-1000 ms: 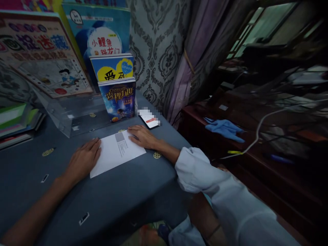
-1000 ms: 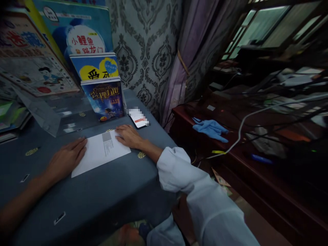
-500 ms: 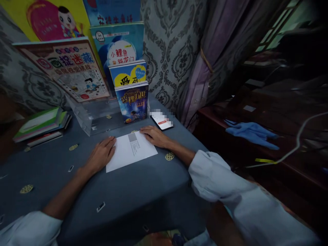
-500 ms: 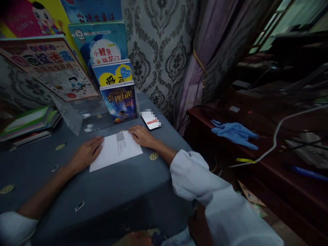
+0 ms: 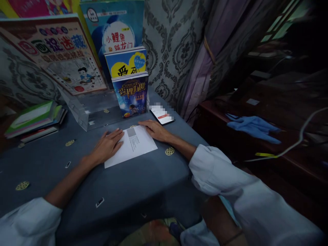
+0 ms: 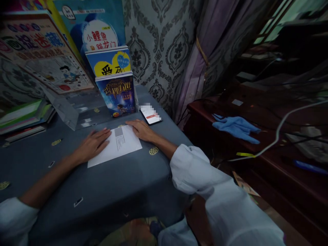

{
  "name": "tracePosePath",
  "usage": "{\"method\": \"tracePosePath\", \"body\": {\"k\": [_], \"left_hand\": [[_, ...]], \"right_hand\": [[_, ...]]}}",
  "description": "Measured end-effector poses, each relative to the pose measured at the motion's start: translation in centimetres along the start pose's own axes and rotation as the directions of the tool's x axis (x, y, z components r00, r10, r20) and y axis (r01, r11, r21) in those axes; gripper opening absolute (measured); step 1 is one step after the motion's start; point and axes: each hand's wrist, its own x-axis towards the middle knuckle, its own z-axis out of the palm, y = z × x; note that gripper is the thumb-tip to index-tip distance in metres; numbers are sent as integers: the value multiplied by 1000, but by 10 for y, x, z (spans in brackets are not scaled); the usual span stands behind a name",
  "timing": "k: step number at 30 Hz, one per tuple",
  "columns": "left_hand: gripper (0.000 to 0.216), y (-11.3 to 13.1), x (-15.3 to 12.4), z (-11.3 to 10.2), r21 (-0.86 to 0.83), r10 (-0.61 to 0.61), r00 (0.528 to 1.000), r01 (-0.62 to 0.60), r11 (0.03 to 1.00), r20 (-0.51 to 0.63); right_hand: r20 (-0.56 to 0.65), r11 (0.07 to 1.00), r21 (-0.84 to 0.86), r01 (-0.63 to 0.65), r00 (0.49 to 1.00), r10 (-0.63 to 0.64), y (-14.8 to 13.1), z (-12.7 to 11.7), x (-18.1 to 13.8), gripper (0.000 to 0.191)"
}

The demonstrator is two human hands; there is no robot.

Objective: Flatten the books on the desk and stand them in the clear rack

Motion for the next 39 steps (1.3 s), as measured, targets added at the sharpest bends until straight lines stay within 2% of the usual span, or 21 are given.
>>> {"method": "tracePosePath", "body": {"k": [7,12,15,19,26,31,39], "left_hand": [[55,30,30,2,-83,189,981,-185,979,50],[54,60,32,2,-162,353,930,-335,928,105],[66,70,30,0,-175,411,905,-390,904,111],[77,68,29,1,-198,425,897,-397,896,121],[58,60,28,-2,-239,435,893,-400,885,117],[49,69,29,-2,-197,398,916,-382,903,49],[49,75,27,5,-163,370,929,-365,916,-5]], "right_hand": [[-6,1000,21,-3,1000,3,6,3,1,50],[-7,999,42,1,1000,-1,5,3,1,47],[3,998,62,-12,1000,12,6,3,0,47],[-24,997,71,18,1000,-17,11,5,-1,47],[-69,994,104,44,997,-37,14,9,0,41],[-72,995,92,35,997,-29,12,9,0,39],[-68,996,72,52,997,-47,12,9,0,37]]}}
